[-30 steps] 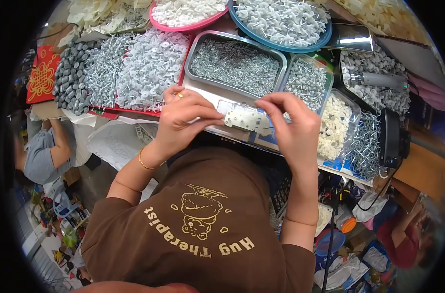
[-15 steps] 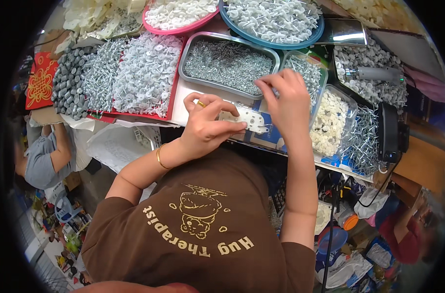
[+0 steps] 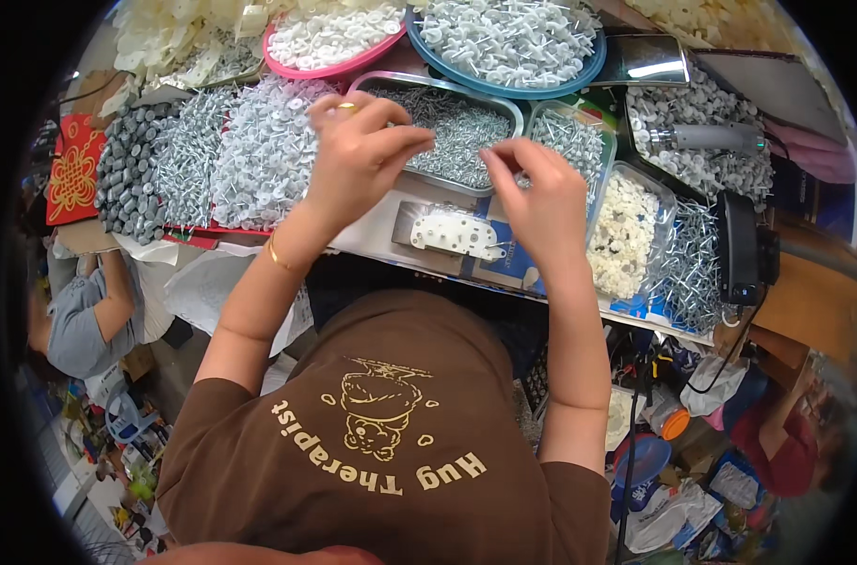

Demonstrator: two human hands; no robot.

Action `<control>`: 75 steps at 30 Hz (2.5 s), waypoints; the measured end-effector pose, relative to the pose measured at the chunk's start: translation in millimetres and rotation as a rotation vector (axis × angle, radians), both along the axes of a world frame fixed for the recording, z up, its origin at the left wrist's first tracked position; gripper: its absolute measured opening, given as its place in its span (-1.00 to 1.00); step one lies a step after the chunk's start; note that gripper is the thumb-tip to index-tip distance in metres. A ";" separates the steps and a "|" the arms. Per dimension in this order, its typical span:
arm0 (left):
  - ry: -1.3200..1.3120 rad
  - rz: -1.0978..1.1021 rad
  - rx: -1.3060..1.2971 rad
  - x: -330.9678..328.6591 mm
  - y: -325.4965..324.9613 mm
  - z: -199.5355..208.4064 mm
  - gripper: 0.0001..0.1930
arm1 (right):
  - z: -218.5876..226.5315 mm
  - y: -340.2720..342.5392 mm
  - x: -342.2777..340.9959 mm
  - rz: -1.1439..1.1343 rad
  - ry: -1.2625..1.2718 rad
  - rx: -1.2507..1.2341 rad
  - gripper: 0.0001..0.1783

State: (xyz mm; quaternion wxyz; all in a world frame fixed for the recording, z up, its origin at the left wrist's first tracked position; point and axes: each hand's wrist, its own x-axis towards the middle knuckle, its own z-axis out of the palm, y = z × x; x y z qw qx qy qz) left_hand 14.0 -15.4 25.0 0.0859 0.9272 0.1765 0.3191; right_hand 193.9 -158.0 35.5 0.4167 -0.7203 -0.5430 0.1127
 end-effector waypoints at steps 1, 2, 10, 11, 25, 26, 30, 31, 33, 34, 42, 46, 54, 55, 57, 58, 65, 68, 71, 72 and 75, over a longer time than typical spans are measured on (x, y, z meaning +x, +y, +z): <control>-0.005 0.000 0.000 5.6 5.9 -9.2 -0.92 | 8.9 -7.7 -4.3 -0.029 0.071 -0.025 -0.89; 0.036 -0.041 -0.008 8.6 8.0 -20.0 -0.93 | 18.5 -16.4 -10.3 -0.012 0.065 0.009 -0.87; 0.068 -0.069 -0.139 9.2 5.6 -28.5 -0.91 | 4.0 -58.3 -37.7 -0.046 -0.190 -0.156 -0.86; 0.066 -0.072 -0.140 9.0 5.1 -26.6 -0.91 | 5.4 -58.0 -37.7 -0.049 -0.210 -0.158 -0.85; 0.022 -0.131 -0.561 -19.2 -31.4 18.8 -0.89 | 6.4 -60.8 -61.5 0.003 -0.214 0.007 -0.80; 0.005 -0.128 -0.525 -19.7 -32.3 17.8 -0.89 | 8.2 -60.8 -61.0 0.016 -0.193 -0.012 -0.81; 0.002 -0.142 -0.573 -21.9 -34.7 15.8 -0.90 | 5.7 -59.4 -56.2 0.013 -0.017 -0.097 -0.82; 0.006 -0.146 -0.593 -22.3 -35.9 15.0 -0.90 | 5.1 -57.9 -55.1 0.010 -0.020 -0.098 -0.82; 0.009 -0.152 -0.615 -24.0 -37.8 14.2 -0.90 | 4.2 -55.2 -53.2 0.004 0.082 -0.136 -0.82; 0.013 -0.154 -0.630 -25.0 -38.8 14.5 -0.90 | 3.8 -54.9 -52.0 0.001 0.080 -0.138 -0.82; 0.003 -0.123 -0.615 -47.0 -33.6 7.7 -0.91 | 30.1 -50.3 1.9 -0.224 0.117 0.032 -0.75; -0.015 -0.041 -0.582 -49.0 -28.4 4.1 -0.89 | 3.5 -32.9 160.5 -0.881 -0.374 -0.003 -0.26; -0.022 -0.021 -0.613 -59.6 -29.2 -9.1 -0.90 | -1.4 1.8 225.7 -1.050 -0.353 -0.521 0.09; -0.047 -0.031 -0.612 -59.3 -29.7 -11.0 -0.92 | -3.6 3.7 223.1 -1.045 -0.342 -0.413 0.10; -0.078 -0.037 -0.613 -60.9 -29.8 -11.3 -0.93 | -7.1 3.6 214.7 -1.043 -0.308 -0.274 0.11; -0.069 -0.043 -0.616 -63.7 -29.6 -9.8 -0.93 | -4.2 3.5 202.4 -1.027 -0.298 -0.046 0.08; -0.096 -0.119 -0.681 -71.5 -29.2 -13.5 -0.87 | 64.4 -8.1 156.0 -0.492 0.523 0.808 -0.69; -0.095 -0.122 -0.657 -65.7 -36.5 -13.4 -0.85 | 79.5 -14.1 88.3 -0.154 0.892 0.634 -0.54; -0.114 -0.120 -0.603 -67.2 -43.2 -16.0 -0.83 | 77.2 -15.2 8.4 0.294 0.939 0.585 -0.28; -0.113 -0.152 -0.630 -65.0 -44.4 -15.0 -0.89 | 70.9 -16.7 -3.4 0.404 0.992 0.538 -0.17; -0.108 -0.181 -0.619 -60.7 -44.5 -15.6 -0.92 | 47.2 -9.2 -45.0 0.311 0.963 0.577 -0.09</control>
